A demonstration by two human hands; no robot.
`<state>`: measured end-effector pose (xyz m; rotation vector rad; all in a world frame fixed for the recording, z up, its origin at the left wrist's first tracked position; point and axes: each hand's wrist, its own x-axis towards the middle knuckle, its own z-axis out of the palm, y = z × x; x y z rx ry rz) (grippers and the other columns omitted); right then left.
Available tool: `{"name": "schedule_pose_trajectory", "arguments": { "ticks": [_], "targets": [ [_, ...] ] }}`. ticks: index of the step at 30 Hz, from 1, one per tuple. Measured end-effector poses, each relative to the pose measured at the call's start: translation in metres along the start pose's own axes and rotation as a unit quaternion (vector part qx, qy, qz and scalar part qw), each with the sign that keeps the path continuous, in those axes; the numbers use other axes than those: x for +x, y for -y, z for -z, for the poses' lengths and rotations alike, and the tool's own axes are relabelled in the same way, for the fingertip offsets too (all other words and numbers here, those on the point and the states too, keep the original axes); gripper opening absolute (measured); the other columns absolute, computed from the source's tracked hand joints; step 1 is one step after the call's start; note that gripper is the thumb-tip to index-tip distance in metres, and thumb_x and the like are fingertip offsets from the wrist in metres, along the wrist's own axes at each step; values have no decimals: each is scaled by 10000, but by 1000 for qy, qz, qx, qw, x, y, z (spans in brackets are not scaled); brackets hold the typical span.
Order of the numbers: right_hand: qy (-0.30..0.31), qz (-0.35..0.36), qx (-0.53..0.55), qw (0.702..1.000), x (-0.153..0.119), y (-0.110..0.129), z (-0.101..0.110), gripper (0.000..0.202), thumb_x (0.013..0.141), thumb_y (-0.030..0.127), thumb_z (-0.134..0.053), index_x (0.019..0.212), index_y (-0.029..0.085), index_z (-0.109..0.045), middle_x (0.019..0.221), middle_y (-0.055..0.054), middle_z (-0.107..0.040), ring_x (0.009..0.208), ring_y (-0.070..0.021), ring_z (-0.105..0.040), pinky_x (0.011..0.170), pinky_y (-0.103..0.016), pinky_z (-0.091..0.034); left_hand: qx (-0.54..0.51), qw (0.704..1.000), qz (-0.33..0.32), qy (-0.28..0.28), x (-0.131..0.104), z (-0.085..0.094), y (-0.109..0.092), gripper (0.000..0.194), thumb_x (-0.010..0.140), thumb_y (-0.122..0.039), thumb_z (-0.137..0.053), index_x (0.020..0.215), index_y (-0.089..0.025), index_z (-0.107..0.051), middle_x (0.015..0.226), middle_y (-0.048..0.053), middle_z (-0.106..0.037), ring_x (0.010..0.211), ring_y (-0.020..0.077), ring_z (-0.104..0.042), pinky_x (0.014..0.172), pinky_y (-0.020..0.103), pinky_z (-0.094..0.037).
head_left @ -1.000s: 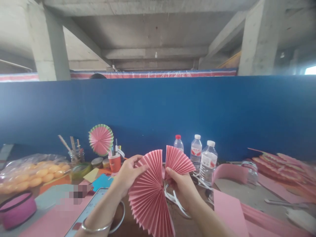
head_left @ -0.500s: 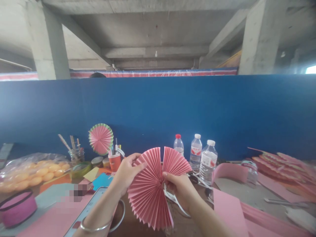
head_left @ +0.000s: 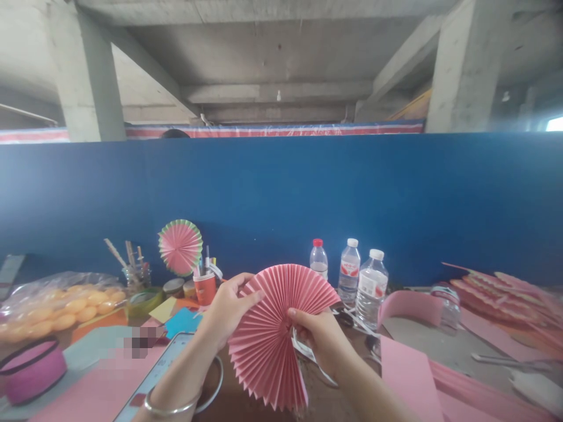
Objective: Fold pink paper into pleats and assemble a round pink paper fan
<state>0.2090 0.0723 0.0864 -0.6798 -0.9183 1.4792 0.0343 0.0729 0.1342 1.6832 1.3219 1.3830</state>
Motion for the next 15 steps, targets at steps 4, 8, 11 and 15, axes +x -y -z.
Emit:
{"name": "schedule_pose_trajectory", "arguments": {
  "ticks": [4,8,11,15],
  "targets": [
    [-3,-3,-5,1000,0,-1,0,301,538,217,-776,706,122,-544,568,20,-555,446,-48,-412,426,-171,-288,37,999,3,18,0,1,-1,339,726,-396,-604,989,-183,-583,868,41,-657,798,235,-622,679,309,-470],
    [-6,-3,-7,1000,2,-3,1,300,530,217,-779,687,124,-541,545,22,-547,424,-45,-395,411,-175,-275,51,999,-11,16,0,1,-1,317,733,-374,-597,983,-180,-587,889,47,-658,822,231,-617,717,315,-463],
    [-8,-4,-10,1000,2,-5,2,307,525,223,-784,686,124,-541,545,19,-547,423,-46,-397,406,-177,-272,42,999,-14,12,0,0,-1,311,723,-361,-601,974,-178,-601,874,48,-666,802,225,-620,702,310,-467],
    [-10,1,-20,1000,3,-6,3,318,534,228,-782,728,124,-553,569,12,-561,427,-50,-402,409,-181,-276,43,999,-23,5,-1,0,-2,293,712,-346,-609,948,-173,-615,874,53,-675,826,230,-616,715,315,-466]
  ]
}}
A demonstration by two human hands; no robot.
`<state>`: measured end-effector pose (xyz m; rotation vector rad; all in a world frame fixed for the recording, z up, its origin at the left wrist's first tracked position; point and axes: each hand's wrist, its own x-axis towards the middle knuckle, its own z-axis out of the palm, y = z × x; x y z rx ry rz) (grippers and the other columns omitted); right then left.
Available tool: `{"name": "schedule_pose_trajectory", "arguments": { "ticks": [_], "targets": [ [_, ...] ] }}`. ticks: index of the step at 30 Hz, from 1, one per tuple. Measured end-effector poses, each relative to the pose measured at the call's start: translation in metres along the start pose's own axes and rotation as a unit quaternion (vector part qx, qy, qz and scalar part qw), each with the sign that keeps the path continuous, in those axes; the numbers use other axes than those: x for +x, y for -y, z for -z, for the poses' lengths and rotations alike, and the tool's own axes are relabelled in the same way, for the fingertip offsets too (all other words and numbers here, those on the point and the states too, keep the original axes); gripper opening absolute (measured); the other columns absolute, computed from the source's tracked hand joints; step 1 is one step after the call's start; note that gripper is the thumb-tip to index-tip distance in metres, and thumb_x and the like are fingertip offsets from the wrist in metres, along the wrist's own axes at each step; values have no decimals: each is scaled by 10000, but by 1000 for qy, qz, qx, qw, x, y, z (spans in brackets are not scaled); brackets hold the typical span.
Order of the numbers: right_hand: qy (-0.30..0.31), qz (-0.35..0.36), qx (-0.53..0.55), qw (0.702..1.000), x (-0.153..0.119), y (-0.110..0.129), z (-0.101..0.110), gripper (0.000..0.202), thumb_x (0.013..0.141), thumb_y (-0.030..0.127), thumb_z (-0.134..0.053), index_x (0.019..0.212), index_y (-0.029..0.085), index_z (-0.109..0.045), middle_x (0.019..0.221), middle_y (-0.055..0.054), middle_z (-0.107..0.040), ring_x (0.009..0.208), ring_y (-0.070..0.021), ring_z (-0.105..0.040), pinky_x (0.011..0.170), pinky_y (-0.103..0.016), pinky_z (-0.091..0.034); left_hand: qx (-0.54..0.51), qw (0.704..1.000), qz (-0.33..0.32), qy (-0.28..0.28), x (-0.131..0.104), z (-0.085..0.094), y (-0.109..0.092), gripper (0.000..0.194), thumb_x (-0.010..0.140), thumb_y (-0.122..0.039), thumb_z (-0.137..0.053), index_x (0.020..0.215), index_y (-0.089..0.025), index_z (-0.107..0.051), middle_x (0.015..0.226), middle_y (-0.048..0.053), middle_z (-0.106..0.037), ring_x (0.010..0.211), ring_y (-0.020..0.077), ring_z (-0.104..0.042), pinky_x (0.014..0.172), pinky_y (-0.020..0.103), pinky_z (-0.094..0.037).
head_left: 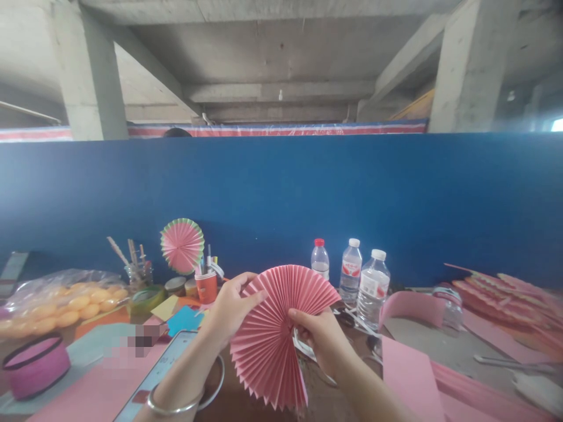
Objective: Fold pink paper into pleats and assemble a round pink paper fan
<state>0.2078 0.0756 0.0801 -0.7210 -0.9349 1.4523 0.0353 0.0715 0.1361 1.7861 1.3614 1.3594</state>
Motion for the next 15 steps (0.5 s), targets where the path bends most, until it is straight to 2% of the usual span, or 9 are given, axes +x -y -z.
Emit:
{"name": "schedule_pose_trajectory", "arguments": {
  "ticks": [5,15],
  "targets": [
    [-3,8,-11,1000,0,-2,0,320,560,207,-761,785,124,-549,607,4,-575,456,-61,-425,429,-184,-288,13,1000,-8,10,0,0,-2,278,727,-337,-596,950,-170,-609,907,61,-675,860,235,-615,756,335,-460],
    [-5,25,-28,999,-4,-1,-4,277,575,197,-736,794,132,-578,606,15,-567,453,-54,-402,427,-177,-275,-2,1000,2,13,-1,-3,-1,284,716,-328,-600,954,-173,-605,892,56,-677,807,226,-629,708,322,-478]
  ]
}}
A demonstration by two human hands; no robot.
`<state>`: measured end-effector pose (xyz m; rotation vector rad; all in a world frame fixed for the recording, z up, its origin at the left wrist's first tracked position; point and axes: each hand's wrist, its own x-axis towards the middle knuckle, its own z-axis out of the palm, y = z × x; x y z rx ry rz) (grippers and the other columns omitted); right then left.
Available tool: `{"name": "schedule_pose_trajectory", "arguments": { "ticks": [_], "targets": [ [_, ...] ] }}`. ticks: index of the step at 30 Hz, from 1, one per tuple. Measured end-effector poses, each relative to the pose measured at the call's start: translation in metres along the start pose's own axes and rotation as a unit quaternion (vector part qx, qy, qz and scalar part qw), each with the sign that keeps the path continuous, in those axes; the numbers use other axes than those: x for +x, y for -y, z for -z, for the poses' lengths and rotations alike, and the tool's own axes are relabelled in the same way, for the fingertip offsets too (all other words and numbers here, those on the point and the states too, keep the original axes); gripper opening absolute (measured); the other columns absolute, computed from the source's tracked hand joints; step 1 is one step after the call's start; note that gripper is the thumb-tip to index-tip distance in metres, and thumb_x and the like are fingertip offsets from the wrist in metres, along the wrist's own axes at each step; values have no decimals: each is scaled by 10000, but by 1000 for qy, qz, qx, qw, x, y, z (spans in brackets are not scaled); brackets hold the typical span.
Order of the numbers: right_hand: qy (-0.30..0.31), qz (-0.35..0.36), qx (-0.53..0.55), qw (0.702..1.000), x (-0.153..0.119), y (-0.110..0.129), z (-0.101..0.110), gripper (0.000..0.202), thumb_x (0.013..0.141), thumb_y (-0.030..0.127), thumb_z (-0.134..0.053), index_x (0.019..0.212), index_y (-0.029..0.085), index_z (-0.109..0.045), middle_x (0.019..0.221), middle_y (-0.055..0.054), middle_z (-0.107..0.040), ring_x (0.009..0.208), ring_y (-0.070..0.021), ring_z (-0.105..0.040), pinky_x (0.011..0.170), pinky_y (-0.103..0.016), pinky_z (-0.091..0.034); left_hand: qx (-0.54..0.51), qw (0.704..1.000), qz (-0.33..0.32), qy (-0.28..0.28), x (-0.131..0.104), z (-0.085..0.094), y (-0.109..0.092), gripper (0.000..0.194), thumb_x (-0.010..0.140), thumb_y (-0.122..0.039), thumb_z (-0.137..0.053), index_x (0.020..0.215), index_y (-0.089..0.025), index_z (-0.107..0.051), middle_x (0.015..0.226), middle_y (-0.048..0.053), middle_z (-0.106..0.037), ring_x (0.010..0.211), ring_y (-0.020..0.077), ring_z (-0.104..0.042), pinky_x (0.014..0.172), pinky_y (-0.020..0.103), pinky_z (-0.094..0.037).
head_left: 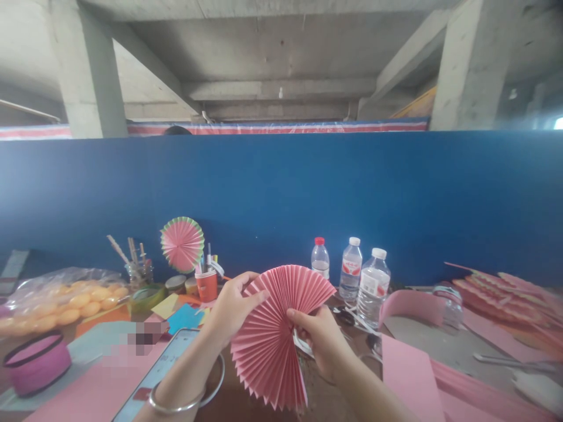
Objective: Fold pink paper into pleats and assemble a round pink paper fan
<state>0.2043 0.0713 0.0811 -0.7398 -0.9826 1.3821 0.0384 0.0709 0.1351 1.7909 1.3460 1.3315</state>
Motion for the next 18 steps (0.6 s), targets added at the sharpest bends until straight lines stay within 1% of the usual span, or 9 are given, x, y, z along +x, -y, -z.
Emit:
{"name": "schedule_pose_trajectory", "arguments": {
  "ticks": [3,6,10,14,18],
  "targets": [
    [7,9,-3,1000,-1,2,-1,222,581,196,-733,731,133,-581,608,8,-576,451,-56,-400,430,-185,-292,-16,1000,5,10,0,0,0,278,723,-331,-593,955,-179,-604,882,50,-680,797,223,-631,698,318,-481],
    [11,17,-1,1000,-1,2,-3,188,581,196,-733,662,138,-574,560,16,-557,431,-60,-391,435,-201,-318,-25,1000,4,17,-1,-1,0,260,732,-330,-589,950,-188,-597,874,39,-681,794,218,-631,707,314,-478],
    [4,32,3,999,-1,1,-4,171,576,193,-730,658,141,-589,532,24,-547,422,-72,-404,464,-227,-372,-22,1000,7,16,-1,-2,-1,255,734,-330,-589,947,-189,-589,898,38,-675,803,216,-628,718,312,-473],
    [13,47,-5,999,0,-2,-3,191,579,214,-729,690,134,-596,571,-2,-587,478,-108,-490,496,-243,-417,-9,1000,6,16,-1,0,-4,283,729,-356,-585,947,-177,-597,887,45,-666,778,215,-619,693,309,-467],
    [19,49,-56,997,3,-4,3,178,618,217,-706,731,122,-606,598,-23,-618,515,-139,-545,516,-259,-447,2,1000,-6,19,0,7,-8,292,746,-392,-572,938,-174,-609,915,56,-659,867,219,-600,765,317,-448]
  ]
}}
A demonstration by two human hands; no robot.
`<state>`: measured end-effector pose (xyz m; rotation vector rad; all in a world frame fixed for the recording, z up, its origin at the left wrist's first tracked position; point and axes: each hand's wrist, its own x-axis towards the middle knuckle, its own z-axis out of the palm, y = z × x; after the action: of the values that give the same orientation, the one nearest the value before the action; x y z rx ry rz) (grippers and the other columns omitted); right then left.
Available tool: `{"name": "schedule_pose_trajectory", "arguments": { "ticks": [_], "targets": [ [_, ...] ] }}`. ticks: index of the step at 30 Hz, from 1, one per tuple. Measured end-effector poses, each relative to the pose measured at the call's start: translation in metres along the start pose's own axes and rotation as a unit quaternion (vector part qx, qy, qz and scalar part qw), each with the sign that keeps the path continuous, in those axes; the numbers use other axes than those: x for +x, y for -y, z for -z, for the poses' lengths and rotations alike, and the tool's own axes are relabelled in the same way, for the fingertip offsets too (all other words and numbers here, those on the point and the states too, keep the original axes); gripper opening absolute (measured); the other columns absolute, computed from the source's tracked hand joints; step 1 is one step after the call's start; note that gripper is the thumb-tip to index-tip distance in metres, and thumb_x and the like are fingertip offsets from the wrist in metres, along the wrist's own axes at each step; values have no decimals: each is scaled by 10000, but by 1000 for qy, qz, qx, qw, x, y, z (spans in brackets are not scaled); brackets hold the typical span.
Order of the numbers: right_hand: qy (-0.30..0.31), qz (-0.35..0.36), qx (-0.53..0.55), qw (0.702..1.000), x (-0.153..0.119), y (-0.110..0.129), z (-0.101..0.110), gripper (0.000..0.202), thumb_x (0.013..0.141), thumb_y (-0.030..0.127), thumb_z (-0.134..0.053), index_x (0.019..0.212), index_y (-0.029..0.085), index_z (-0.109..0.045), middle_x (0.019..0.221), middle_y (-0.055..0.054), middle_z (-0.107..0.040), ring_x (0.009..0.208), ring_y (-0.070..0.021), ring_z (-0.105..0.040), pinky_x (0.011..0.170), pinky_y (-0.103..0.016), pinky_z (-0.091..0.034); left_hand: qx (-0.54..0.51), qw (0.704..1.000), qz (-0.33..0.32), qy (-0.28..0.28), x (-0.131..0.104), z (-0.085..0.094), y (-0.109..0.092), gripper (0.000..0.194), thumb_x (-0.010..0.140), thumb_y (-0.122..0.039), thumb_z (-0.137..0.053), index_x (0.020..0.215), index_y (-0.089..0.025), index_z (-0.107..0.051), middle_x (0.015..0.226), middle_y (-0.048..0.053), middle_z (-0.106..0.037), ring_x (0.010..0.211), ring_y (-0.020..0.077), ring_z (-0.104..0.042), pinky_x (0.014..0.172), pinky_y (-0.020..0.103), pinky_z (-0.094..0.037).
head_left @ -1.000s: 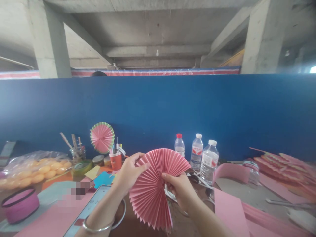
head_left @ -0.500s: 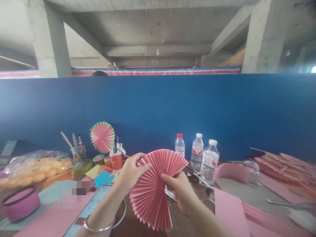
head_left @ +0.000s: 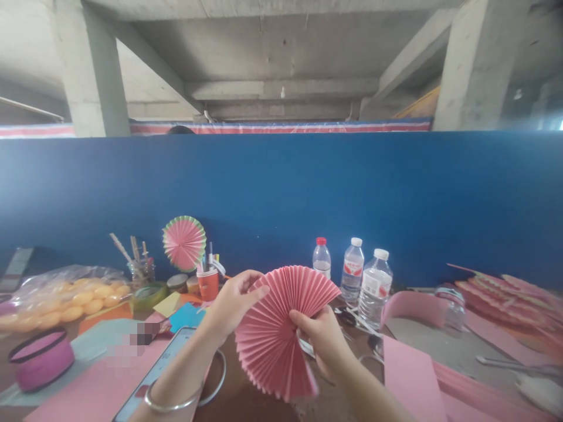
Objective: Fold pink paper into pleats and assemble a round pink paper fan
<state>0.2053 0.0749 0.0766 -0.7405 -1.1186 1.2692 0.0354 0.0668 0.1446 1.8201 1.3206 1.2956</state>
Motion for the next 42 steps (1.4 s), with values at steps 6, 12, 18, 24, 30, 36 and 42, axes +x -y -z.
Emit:
{"name": "schedule_pose_trajectory", "arguments": {
  "ticks": [6,12,18,24,30,36,42],
  "targets": [
    [43,23,-50,998,-1,-3,1,298,615,233,-723,880,134,-630,814,-86,-687,745,-240,-630,675,-339,-495,-9,1000,-18,2,0,2,-1,295,737,-372,-604,968,-191,-616,1021,70,-650,989,215,-577,876,323,-417],
    [64,45,-101,992,-3,-7,0,324,627,184,-698,940,146,-622,894,-90,-686,822,-262,-626,738,-360,-480,33,999,-30,23,-1,-4,2,302,735,-373,-612,982,-201,-637,1013,60,-666,962,228,-587,850,332,-429],
    [53,-10,-75,996,-4,-4,-2,283,584,200,-733,843,147,-632,759,-54,-675,686,-207,-610,600,-280,-462,51,998,-24,-1,-1,-2,6,276,730,-392,-609,920,-198,-652,891,36,-694,846,227,-615,765,324,-449],
    [-20,3,57,998,6,3,10,260,691,391,-673,834,180,-620,623,20,-582,512,-99,-487,461,-202,-335,54,998,-22,-17,3,3,8,281,705,-389,-631,896,-187,-676,896,42,-702,853,239,-621,761,322,-449],
    [-27,38,47,998,18,11,28,236,684,361,-699,795,163,-635,597,27,-520,513,-84,-426,472,-210,-307,40,998,-18,-46,6,10,11,275,691,-347,-648,907,-181,-684,913,54,-701,875,249,-622,799,338,-442],
    [-48,47,37,997,22,8,34,239,657,357,-718,781,173,-628,611,31,-544,515,-92,-441,474,-216,-312,-27,992,10,-124,12,24,21,356,666,-399,-671,925,-155,-677,892,78,-704,838,247,-633,742,326,-473],
    [-34,38,4,999,27,-1,38,234,660,341,-720,756,153,-619,606,27,-559,526,-89,-465,514,-209,-348,-56,973,4,-222,18,36,33,433,582,-387,-738,933,-140,-676,810,56,-708,788,220,-637,719,291,-466]
  ]
}}
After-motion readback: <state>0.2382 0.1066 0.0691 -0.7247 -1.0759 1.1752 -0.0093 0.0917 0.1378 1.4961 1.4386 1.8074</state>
